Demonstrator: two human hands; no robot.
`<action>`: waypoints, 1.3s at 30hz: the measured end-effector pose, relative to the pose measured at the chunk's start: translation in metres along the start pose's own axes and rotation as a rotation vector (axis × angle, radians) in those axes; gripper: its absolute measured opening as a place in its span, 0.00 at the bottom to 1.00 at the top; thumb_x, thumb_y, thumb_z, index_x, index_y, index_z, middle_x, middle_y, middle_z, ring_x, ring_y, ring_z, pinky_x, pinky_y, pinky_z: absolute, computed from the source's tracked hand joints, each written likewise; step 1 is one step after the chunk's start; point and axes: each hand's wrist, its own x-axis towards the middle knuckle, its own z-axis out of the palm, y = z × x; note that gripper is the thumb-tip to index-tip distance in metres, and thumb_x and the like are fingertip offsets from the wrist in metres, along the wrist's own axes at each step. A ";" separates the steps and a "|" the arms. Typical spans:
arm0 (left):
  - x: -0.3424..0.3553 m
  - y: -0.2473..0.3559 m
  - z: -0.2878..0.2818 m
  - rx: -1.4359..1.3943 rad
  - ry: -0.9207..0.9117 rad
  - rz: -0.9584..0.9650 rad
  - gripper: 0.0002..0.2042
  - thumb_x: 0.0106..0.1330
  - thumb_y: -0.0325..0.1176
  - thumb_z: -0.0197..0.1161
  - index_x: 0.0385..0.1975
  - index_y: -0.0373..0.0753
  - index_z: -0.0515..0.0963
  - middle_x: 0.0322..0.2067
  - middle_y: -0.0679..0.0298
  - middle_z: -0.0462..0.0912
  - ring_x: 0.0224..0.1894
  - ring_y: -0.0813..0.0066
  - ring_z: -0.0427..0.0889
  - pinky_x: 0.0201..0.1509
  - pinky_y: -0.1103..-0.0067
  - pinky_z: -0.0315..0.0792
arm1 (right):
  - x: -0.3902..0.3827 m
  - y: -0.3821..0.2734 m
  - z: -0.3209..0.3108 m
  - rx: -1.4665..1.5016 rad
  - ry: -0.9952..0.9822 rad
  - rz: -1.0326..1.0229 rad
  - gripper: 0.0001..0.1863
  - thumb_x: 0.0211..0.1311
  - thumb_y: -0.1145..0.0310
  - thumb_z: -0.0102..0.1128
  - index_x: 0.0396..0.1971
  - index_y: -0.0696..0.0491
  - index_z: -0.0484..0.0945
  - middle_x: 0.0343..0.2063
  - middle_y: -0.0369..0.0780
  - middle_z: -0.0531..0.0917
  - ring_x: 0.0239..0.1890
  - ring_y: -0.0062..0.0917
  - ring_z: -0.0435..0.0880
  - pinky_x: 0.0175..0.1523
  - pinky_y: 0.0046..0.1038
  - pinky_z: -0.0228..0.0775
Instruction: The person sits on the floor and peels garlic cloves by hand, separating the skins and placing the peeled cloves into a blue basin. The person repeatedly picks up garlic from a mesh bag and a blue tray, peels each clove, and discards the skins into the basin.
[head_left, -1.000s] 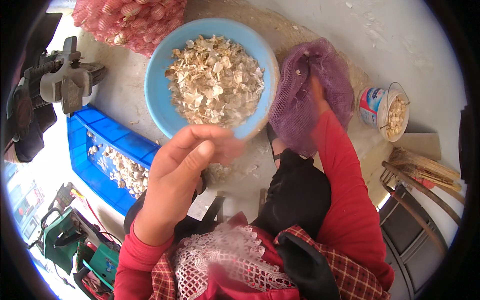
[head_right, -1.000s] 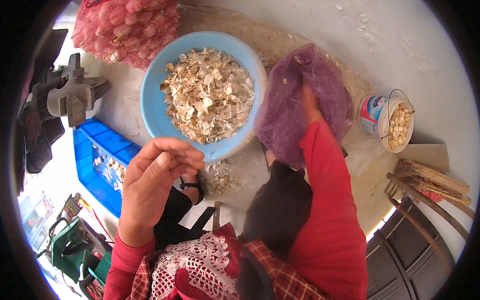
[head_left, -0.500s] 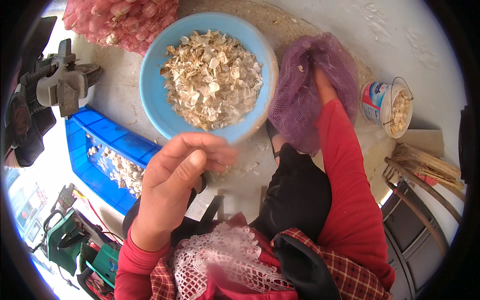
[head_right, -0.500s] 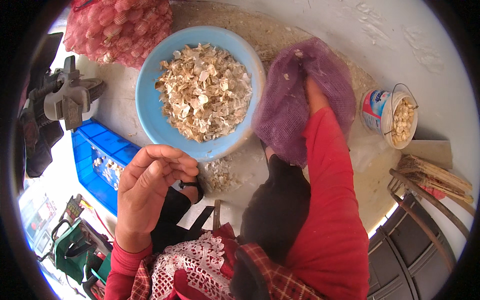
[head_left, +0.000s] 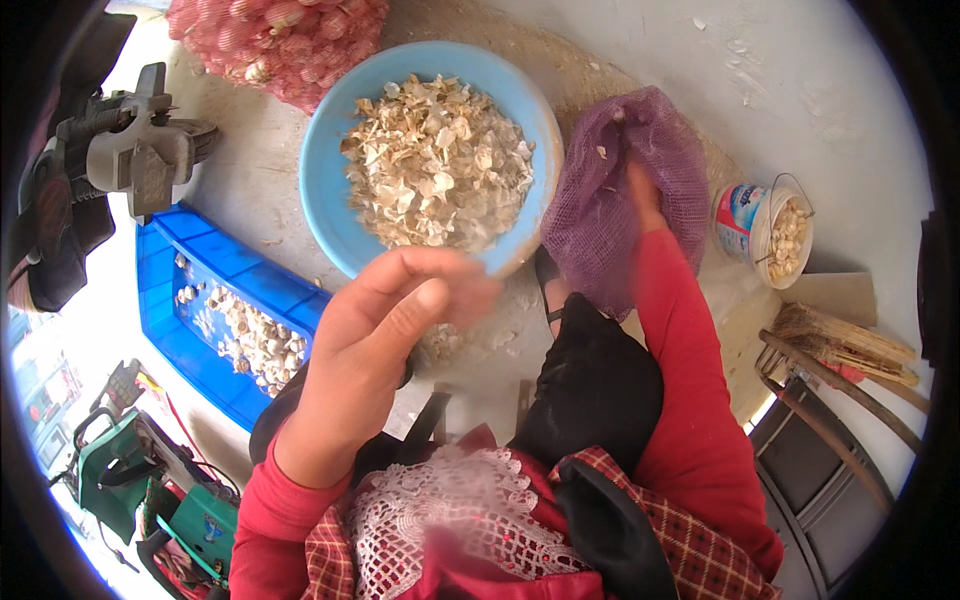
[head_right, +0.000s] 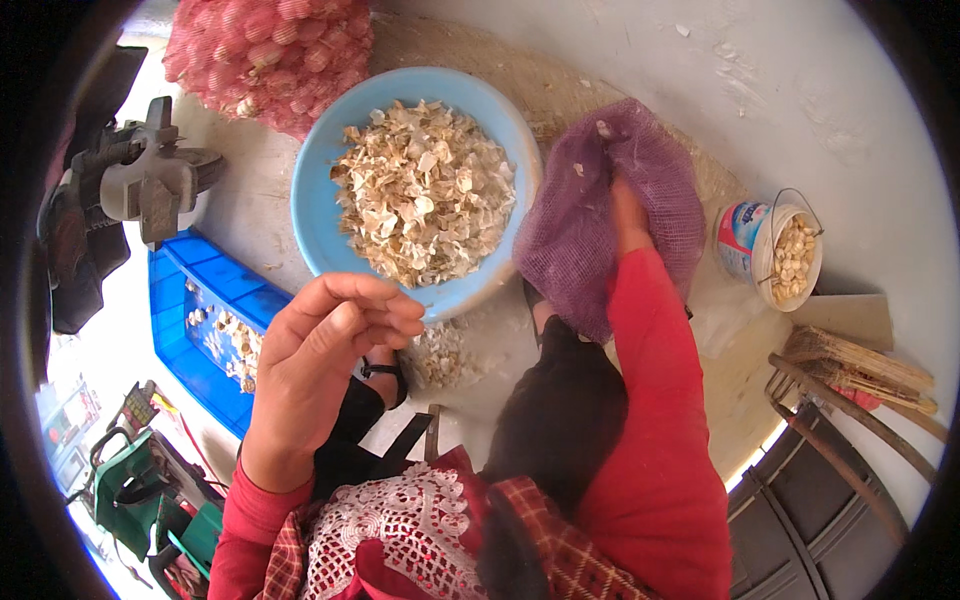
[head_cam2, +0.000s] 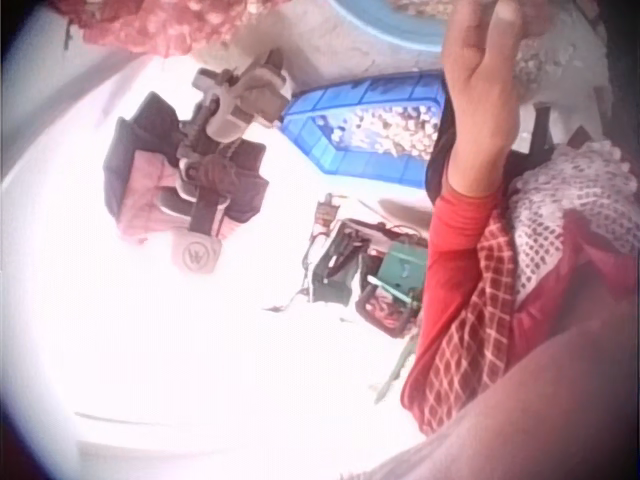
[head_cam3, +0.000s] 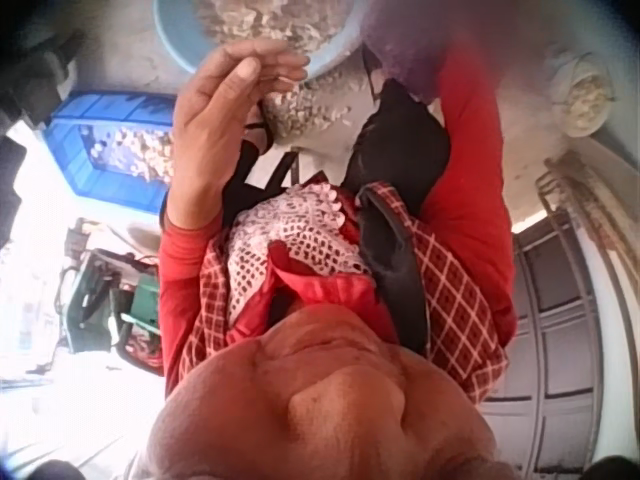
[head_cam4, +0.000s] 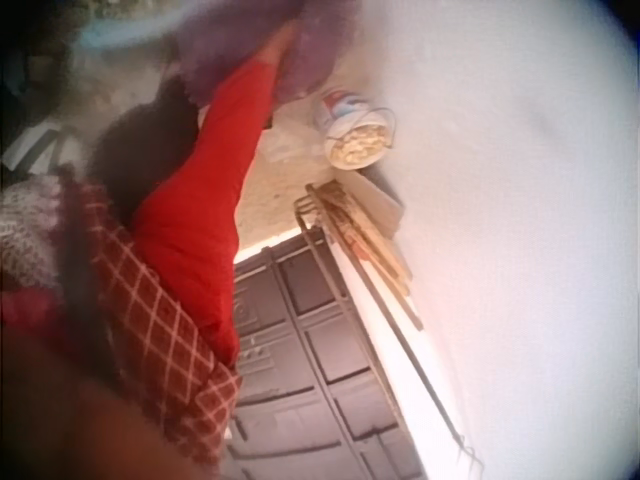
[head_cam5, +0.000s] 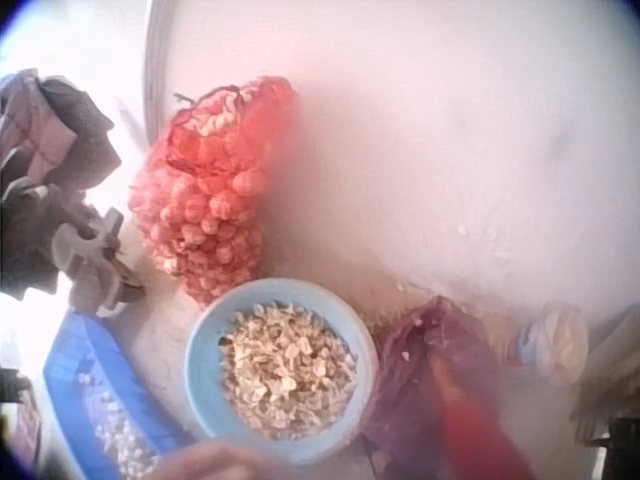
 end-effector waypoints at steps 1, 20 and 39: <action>-0.001 0.001 0.000 -0.013 -0.009 0.006 0.15 0.76 0.35 0.51 0.52 0.30 0.73 0.47 0.52 0.82 0.49 0.67 0.82 0.54 0.75 0.73 | -0.004 0.000 -0.002 -0.008 -0.007 0.003 0.19 0.67 0.64 0.54 0.54 0.57 0.75 0.43 0.45 0.82 0.46 0.32 0.80 0.52 0.30 0.70; -0.010 0.001 0.006 0.187 0.124 0.464 0.22 0.66 0.29 0.62 0.60 0.35 0.70 0.53 0.60 0.79 0.51 0.72 0.79 0.55 0.75 0.73 | -0.194 -0.218 -0.072 0.731 -0.808 -0.072 0.19 0.74 0.55 0.50 0.53 0.56 0.73 0.42 0.41 0.81 0.40 0.28 0.82 0.47 0.33 0.77; -0.037 0.044 -0.047 -0.160 -0.178 0.620 0.26 0.72 0.32 0.60 0.68 0.34 0.63 0.49 0.63 0.80 0.49 0.79 0.79 0.51 0.80 0.75 | -0.307 -0.297 -0.004 0.768 -1.014 -0.373 0.23 0.74 0.57 0.52 0.60 0.57 0.70 0.45 0.34 0.80 0.41 0.12 0.77 0.39 0.16 0.70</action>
